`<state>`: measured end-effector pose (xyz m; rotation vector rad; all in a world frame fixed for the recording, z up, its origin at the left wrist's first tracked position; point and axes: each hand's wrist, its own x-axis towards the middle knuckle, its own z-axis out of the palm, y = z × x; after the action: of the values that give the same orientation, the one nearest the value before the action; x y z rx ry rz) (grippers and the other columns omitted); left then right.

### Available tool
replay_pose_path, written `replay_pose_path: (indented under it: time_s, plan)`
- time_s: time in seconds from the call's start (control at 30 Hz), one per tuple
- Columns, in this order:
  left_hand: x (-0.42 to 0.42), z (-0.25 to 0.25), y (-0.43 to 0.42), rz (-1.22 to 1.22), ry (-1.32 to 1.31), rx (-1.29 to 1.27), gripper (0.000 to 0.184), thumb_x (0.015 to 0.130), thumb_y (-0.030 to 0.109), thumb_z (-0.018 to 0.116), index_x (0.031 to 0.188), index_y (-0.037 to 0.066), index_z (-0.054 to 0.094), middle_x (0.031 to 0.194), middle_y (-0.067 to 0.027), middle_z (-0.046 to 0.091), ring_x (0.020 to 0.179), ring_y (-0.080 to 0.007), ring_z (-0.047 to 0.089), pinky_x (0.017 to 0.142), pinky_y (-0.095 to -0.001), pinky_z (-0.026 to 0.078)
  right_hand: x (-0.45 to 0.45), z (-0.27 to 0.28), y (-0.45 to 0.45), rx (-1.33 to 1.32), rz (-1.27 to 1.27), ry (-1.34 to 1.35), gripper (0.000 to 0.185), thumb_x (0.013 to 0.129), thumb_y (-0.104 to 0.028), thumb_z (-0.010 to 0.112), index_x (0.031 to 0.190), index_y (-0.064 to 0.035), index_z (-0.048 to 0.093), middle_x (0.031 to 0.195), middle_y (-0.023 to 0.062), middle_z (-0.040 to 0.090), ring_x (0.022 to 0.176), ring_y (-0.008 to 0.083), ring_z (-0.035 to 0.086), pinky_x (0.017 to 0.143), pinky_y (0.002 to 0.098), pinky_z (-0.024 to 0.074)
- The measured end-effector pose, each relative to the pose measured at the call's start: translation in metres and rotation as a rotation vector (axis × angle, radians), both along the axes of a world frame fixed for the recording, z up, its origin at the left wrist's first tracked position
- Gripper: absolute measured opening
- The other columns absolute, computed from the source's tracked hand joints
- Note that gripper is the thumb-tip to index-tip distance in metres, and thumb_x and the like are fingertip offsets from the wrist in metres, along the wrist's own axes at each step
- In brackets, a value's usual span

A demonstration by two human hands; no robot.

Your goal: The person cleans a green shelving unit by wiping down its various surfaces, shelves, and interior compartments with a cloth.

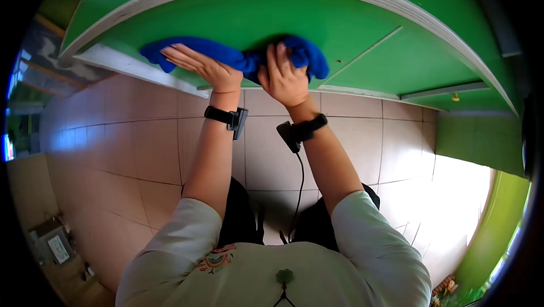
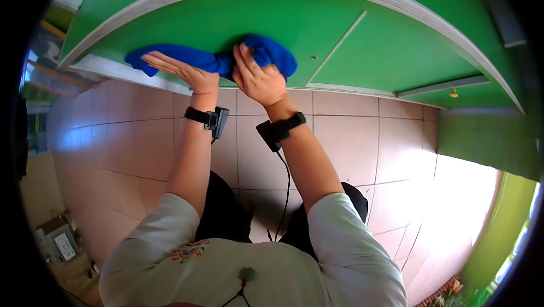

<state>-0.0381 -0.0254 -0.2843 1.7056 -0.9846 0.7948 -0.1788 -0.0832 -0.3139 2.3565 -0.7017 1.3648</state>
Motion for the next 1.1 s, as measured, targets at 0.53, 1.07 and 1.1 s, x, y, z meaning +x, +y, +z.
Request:
replay_pose_path:
  time_s: [0.53,1.07,1.1]
  plan:
    - [-0.041,-0.087,-0.013,-0.115,-0.309,0.215,0.077,0.092,0.031,0.047,0.148,-0.009,0.013,0.153,-0.0347,0.001,0.14,-0.057,0.0,0.109,-0.068,0.004,-0.043,-0.087,-0.035,-0.068,-0.084,-0.059,0.057,0.081,-0.033,0.06,0.125,0.0028,0.057,0.136,0.0262,0.045,0.12,0.0423,0.047,0.101,0.0539,0.0345]
    - [-0.052,-0.096,-0.014,-0.28,-0.448,0.295,0.059,0.086,0.031,0.055,0.136,0.003,0.044,0.146,-0.0232,0.03,0.132,-0.0447,0.033,0.109,-0.0602,0.023,-0.064,-0.047,-0.028,0.511,-0.123,-0.329,0.09,0.095,-0.048,0.04,0.147,0.0114,-0.002,0.151,0.0391,-0.009,0.141,0.0561,-0.007,0.112,0.0657,0.0017]
    - [-0.049,-0.109,-0.004,-0.22,-0.565,0.426,0.065,0.085,0.032,0.056,0.134,-0.008,0.039,0.141,-0.0335,0.029,0.127,-0.0541,0.028,0.108,-0.0637,0.02,-0.062,-0.052,-0.019,0.517,-0.121,-0.288,0.09,0.095,-0.044,0.043,0.147,0.0098,-0.007,0.152,0.0378,-0.01,0.14,0.0567,-0.007,0.113,0.0634,0.003]
